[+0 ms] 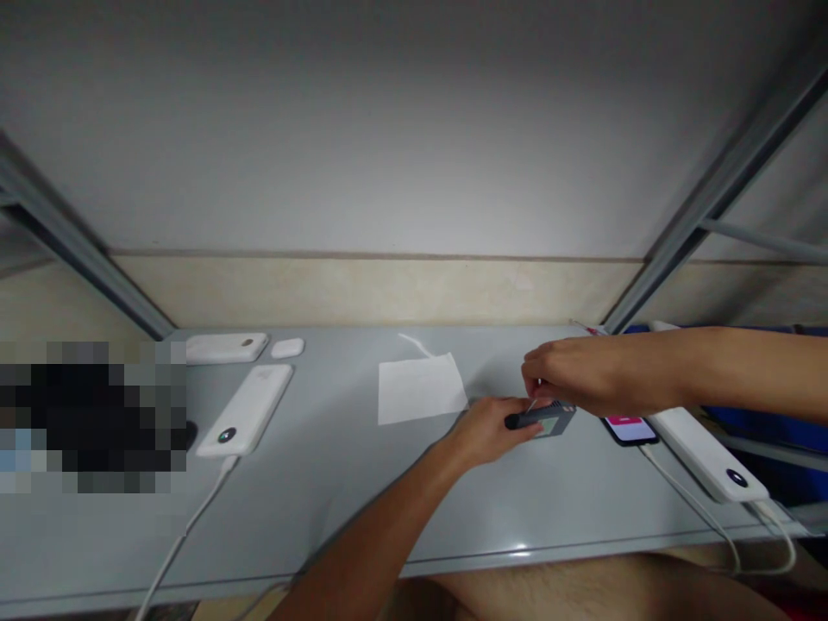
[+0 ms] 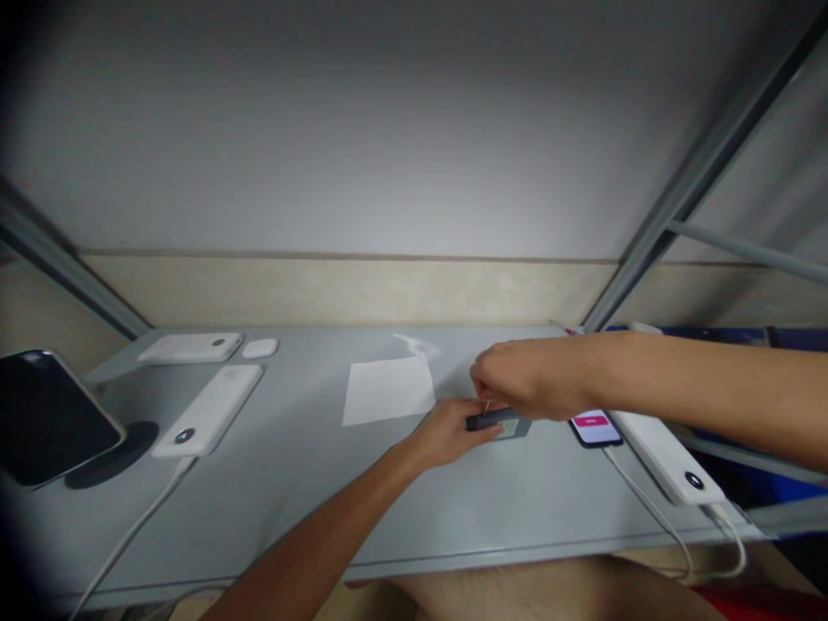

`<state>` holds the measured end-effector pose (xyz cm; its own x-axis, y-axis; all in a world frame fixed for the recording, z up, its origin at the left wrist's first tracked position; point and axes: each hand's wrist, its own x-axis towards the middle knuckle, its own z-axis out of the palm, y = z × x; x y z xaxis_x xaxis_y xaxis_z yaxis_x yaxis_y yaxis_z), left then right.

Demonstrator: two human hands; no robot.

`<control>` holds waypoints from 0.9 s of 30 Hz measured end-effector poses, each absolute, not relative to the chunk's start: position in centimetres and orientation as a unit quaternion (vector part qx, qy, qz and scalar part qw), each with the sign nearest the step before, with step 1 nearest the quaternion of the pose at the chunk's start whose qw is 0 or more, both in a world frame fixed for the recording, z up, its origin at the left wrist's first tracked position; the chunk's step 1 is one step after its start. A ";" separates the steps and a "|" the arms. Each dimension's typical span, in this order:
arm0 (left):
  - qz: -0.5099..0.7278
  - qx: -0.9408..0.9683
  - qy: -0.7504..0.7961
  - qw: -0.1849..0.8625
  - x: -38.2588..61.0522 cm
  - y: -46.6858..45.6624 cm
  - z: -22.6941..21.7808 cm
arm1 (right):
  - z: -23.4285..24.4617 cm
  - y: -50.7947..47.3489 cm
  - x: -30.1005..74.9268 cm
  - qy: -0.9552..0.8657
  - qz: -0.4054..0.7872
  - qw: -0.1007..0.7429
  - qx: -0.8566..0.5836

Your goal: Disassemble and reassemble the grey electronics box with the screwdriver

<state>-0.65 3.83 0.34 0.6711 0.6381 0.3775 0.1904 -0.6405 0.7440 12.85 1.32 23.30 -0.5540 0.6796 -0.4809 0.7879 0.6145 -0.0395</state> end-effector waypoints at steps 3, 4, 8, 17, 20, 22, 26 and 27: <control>0.316 0.847 0.246 0.350 -0.6 3.9 0.2 | 23.6 1.5 12.6 0.886 -0.143 0.200 0.393; 0.316 0.847 0.247 0.349 -0.6 3.9 0.2 | 23.6 1.5 12.5 0.891 -0.141 0.202 0.380; 0.328 0.846 0.246 0.341 -0.6 3.8 0.3 | 23.4 1.5 12.5 0.899 -0.075 0.205 0.379; 0.285 0.845 0.253 0.376 -1.0 3.7 0.9 | 22.3 2.3 13.8 0.913 -0.001 0.200 0.355; 0.281 0.840 0.257 0.387 -1.0 3.7 1.0 | 22.4 1.9 13.5 0.907 -0.081 0.166 0.378; 0.284 0.839 0.251 0.390 -0.9 3.7 1.1 | 22.2 1.6 13.5 0.908 -0.100 0.144 0.380; 0.292 0.841 0.239 0.387 -1.1 3.6 1.5 | 21.2 1.5 14.3 0.914 -0.031 0.089 0.394; 0.290 0.841 0.241 0.388 -1.1 3.5 1.6 | 20.9 1.6 14.6 0.915 -0.015 0.081 0.395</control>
